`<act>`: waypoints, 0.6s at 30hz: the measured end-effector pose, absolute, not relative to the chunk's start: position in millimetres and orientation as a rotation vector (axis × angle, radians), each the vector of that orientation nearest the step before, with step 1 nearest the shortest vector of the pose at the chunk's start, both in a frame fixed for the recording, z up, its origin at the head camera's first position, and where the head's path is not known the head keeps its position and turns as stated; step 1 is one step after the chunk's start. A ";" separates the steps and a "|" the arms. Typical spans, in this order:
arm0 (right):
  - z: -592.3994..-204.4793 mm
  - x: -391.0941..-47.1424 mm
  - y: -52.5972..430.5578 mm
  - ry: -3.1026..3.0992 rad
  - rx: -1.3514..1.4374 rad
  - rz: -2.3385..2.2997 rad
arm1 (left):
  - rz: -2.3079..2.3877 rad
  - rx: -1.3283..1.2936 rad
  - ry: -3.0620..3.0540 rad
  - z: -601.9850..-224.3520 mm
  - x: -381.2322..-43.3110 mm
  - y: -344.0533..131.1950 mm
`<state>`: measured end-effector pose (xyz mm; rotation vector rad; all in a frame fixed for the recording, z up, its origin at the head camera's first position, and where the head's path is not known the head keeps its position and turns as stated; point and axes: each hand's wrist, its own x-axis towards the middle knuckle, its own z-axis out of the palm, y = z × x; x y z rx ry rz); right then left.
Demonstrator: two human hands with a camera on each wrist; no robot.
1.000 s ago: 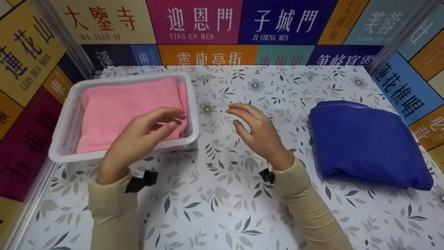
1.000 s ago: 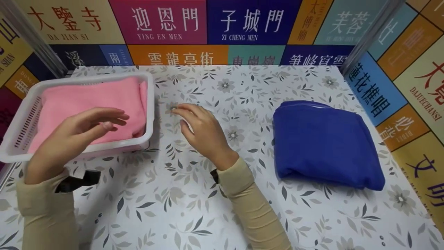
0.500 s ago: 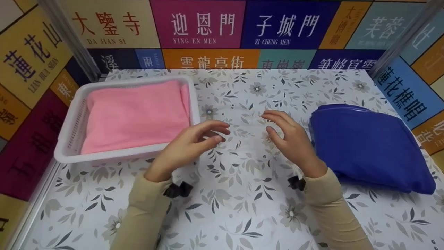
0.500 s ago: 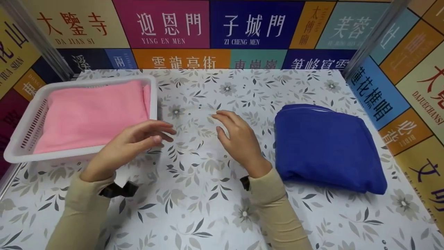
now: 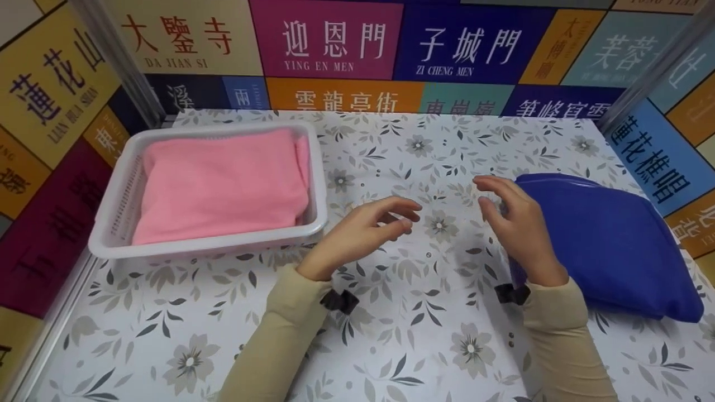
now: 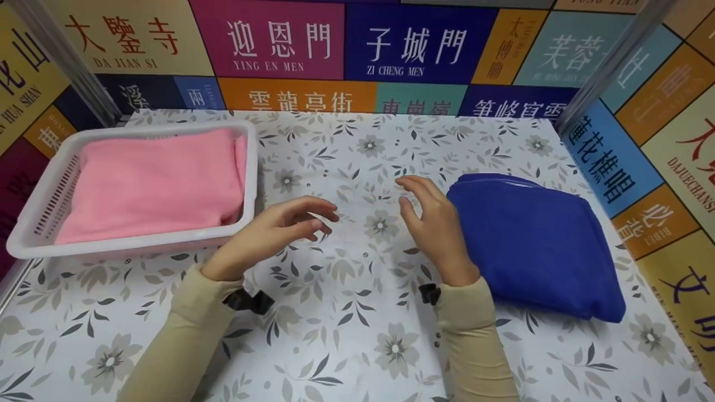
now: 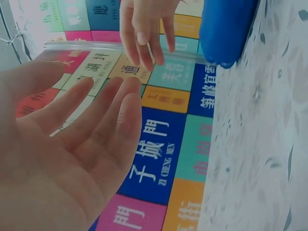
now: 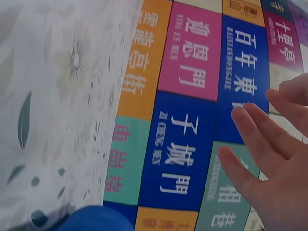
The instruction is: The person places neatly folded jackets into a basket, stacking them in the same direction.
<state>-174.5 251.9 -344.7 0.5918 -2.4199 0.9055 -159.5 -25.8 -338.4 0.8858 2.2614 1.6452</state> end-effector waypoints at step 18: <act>-328.8 -166.1 352.5 -2.724 0.028 0.972 | 1.754 0.705 2.064 -370.4 -180.7 47.4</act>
